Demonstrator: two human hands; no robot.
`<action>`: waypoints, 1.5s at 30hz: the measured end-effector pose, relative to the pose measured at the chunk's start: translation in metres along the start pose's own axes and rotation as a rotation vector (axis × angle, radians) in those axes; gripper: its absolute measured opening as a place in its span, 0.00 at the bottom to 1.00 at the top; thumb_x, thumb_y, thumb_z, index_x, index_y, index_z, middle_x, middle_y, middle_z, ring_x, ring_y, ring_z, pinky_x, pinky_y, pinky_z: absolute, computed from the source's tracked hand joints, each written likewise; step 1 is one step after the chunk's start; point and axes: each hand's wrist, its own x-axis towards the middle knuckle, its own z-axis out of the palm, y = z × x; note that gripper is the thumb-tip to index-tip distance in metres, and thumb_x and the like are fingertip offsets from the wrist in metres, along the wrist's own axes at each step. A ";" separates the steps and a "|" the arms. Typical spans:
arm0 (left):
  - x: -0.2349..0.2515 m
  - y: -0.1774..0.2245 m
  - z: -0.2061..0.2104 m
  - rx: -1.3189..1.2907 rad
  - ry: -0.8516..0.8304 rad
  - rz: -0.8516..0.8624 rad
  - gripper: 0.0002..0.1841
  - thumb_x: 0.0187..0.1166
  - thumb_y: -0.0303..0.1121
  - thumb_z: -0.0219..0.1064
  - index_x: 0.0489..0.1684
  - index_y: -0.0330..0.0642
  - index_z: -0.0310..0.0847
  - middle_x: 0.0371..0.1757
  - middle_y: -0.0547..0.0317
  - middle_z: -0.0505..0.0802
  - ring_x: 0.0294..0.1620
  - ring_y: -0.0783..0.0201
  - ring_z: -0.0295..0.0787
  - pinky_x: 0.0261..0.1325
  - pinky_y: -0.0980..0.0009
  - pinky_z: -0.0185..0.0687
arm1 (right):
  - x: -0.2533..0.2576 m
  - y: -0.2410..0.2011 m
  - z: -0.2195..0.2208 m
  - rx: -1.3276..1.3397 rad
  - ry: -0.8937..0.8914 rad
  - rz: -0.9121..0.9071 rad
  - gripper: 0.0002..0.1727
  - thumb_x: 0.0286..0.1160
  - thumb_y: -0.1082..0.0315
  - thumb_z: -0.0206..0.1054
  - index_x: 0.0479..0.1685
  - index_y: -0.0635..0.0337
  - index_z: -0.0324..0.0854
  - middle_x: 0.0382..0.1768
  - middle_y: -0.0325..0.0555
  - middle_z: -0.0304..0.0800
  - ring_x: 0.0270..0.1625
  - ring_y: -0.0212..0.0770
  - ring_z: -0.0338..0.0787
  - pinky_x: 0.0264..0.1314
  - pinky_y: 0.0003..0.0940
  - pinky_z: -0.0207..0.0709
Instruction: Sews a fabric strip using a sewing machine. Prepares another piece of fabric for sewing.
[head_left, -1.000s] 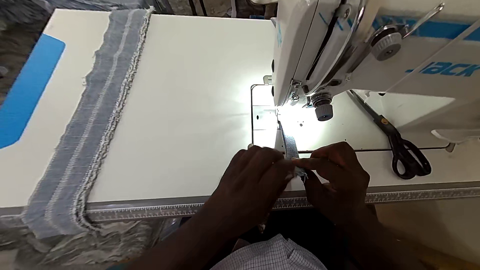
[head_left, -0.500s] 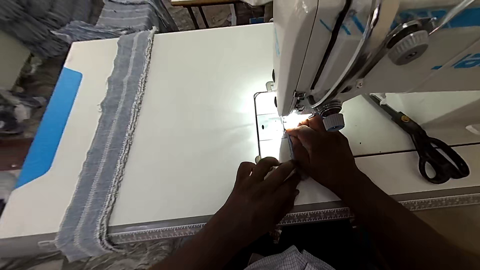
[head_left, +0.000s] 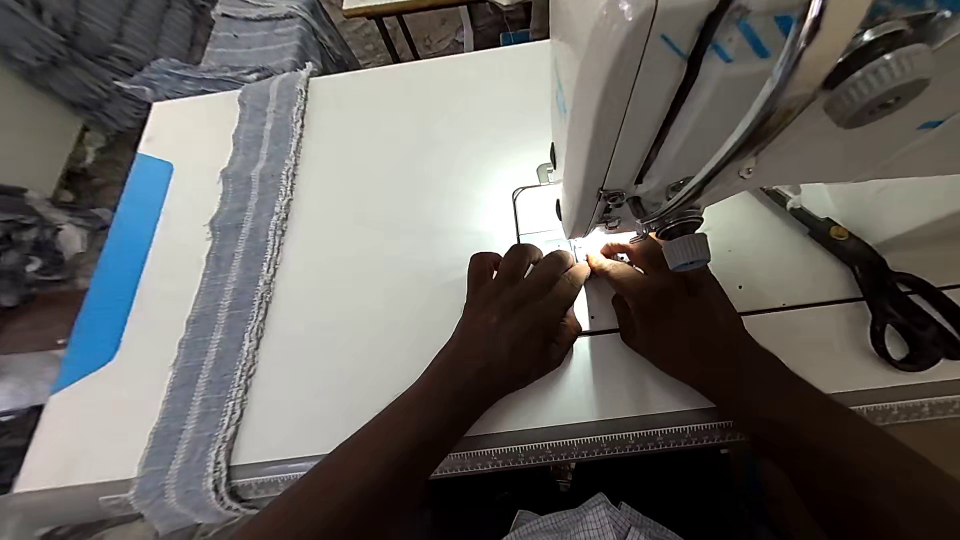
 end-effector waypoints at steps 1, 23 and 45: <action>-0.002 0.002 0.000 0.006 0.023 -0.002 0.23 0.82 0.43 0.52 0.70 0.55 0.86 0.65 0.62 0.91 0.66 0.55 0.81 0.61 0.50 0.66 | 0.003 0.006 0.001 0.016 -0.023 -0.005 0.24 0.77 0.66 0.54 0.68 0.48 0.87 0.68 0.51 0.86 0.68 0.58 0.82 0.57 0.54 0.76; -0.010 0.003 -0.002 -0.027 0.133 -0.075 0.17 0.83 0.45 0.56 0.47 0.52 0.92 0.65 0.56 0.89 0.75 0.50 0.76 0.74 0.46 0.65 | 0.007 0.024 -0.004 0.039 0.008 -0.138 0.25 0.75 0.69 0.55 0.71 0.53 0.85 0.65 0.50 0.89 0.68 0.51 0.86 0.71 0.45 0.78; -0.015 0.005 -0.003 -0.044 0.183 -0.113 0.15 0.83 0.44 0.58 0.46 0.53 0.92 0.61 0.61 0.90 0.69 0.56 0.81 0.72 0.51 0.71 | 0.014 -0.023 0.013 -0.085 0.083 0.157 0.20 0.78 0.70 0.60 0.65 0.57 0.88 0.59 0.56 0.87 0.62 0.55 0.86 0.61 0.48 0.82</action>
